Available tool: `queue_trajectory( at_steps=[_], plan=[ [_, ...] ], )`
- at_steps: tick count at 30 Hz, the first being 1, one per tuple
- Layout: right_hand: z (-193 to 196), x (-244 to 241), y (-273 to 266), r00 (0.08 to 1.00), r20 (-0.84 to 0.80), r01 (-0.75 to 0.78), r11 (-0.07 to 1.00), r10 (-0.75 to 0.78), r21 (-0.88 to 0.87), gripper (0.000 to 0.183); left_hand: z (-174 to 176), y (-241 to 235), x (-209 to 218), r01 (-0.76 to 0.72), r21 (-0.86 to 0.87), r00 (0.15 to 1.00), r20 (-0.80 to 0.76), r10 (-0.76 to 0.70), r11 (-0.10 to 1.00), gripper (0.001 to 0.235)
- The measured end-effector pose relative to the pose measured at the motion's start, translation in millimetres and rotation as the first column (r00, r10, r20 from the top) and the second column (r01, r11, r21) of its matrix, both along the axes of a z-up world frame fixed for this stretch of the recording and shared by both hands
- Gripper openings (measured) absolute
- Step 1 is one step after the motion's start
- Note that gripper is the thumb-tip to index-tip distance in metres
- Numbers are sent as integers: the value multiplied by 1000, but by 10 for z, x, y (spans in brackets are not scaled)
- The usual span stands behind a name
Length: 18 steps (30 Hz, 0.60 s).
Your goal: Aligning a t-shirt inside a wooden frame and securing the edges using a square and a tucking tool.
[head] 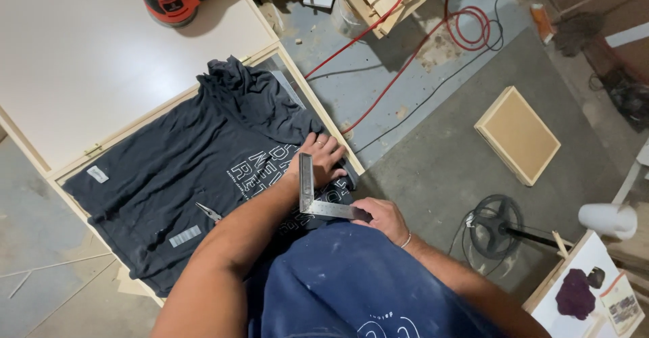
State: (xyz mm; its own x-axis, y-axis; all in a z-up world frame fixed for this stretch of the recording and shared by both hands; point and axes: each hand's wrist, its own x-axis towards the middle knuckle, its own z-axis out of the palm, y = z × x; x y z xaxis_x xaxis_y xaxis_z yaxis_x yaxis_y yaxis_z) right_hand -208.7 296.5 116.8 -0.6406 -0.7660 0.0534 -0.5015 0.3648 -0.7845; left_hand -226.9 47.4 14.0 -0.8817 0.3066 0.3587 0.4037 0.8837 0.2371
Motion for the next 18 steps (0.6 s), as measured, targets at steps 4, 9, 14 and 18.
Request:
queue_trajectory(
  at_steps=[4, 9, 14, 18],
  plan=[
    [-10, 1, 25, 1000, 7, 1, 1000, 0, -22, 33, 111, -25, 49, -11, -8, 1000, -18, 11, 1000, 70],
    [-39, 3, -1, 999, 34, 29, 999, -28, -36, 29, 38, -23, 56, 5, 48, 1000, -3, -5, 999, 69],
    [-181, 11, 45, 997, 47, 60, 998, -58, -31, 35, 60, 143, -193, -34, 55, 997, 76, 30, 998, 44],
    [-250, -13, 94, 997, 29, 66, 997, -65, -28, 37, -110, 233, -472, -18, 37, 991, 131, 13, 999, 12]
  ],
)
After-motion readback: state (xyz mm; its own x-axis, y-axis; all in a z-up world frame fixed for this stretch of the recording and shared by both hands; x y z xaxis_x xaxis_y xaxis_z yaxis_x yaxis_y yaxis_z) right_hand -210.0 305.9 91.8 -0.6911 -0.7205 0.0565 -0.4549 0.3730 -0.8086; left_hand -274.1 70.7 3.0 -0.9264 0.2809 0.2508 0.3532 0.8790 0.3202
